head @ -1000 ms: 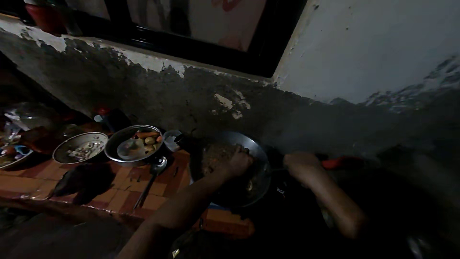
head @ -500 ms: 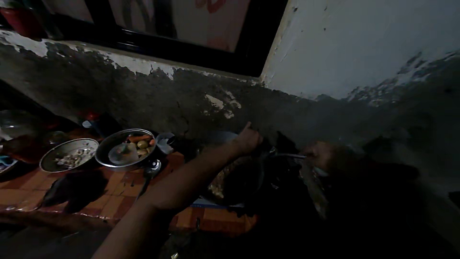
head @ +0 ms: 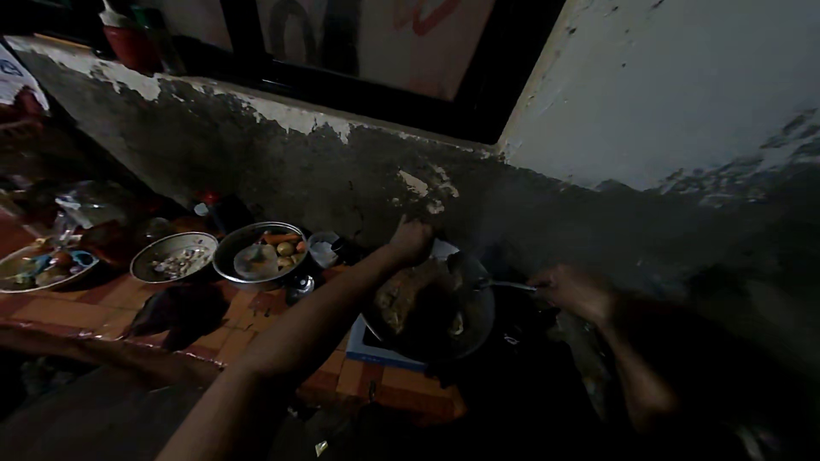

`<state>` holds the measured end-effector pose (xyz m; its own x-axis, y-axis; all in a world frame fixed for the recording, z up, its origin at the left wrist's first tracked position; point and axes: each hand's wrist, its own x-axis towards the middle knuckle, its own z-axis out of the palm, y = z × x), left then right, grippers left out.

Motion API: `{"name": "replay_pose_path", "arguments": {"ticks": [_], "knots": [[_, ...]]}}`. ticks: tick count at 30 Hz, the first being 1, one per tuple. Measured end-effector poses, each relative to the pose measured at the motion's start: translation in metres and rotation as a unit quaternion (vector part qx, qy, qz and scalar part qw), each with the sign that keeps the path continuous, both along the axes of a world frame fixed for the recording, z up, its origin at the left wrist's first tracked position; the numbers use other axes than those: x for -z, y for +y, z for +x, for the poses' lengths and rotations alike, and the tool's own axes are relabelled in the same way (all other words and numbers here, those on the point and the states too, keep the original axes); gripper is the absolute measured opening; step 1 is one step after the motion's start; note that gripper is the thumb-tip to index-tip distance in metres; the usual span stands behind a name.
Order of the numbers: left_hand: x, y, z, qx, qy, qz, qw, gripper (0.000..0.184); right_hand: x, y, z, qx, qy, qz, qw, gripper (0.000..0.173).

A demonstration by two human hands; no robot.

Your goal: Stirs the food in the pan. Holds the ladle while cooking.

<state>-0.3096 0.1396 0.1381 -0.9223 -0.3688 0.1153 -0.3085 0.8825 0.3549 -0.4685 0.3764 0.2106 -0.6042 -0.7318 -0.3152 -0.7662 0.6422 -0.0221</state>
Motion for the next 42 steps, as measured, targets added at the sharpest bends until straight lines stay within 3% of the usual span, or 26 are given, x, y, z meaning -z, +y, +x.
{"name": "replay_pose_path", "arguments": {"ticks": [5, 15, 23, 27, 32, 38, 42], "knots": [[0.022, -0.005, 0.027, -0.062, -0.041, 0.041, 0.996, 0.034, 0.006, -0.002, -0.002, 0.005, 0.000, -0.017, 1.000, 0.025], [0.048, -0.009, 0.028, -0.055, -0.003, 0.083, 0.995, 0.039, 0.003, -0.002, 0.010, 0.019, 0.036, -0.004, 0.999, 0.026], [0.047, -0.001, 0.023, -0.029, 0.001, 0.142, 0.989, 0.047, 0.003, 0.001, 0.003, 0.064, -0.100, -0.018, 0.993, 0.028], [0.049, 0.001, 0.022, -0.038, -0.022, 0.120, 0.992, 0.042, 0.010, 0.000, -0.002, 0.030, -0.009, 0.027, 0.999, 0.027], [0.059, 0.016, 0.008, -0.002, -0.061, 0.072, 0.996, 0.037, 0.008, -0.017, 0.030, 0.042, 0.098, 0.105, 0.989, 0.025], [0.069, 0.040, -0.021, 0.021, -0.081, 0.031, 0.996, 0.039, 0.014, -0.037, 0.060, 0.010, 0.094, 0.127, 0.987, 0.028], [0.054, 0.056, -0.034, 0.021, -0.146, 0.038, 0.988, 0.038, 0.021, -0.039, 0.059, 0.000, 0.068, 0.124, 0.990, 0.030]]}}
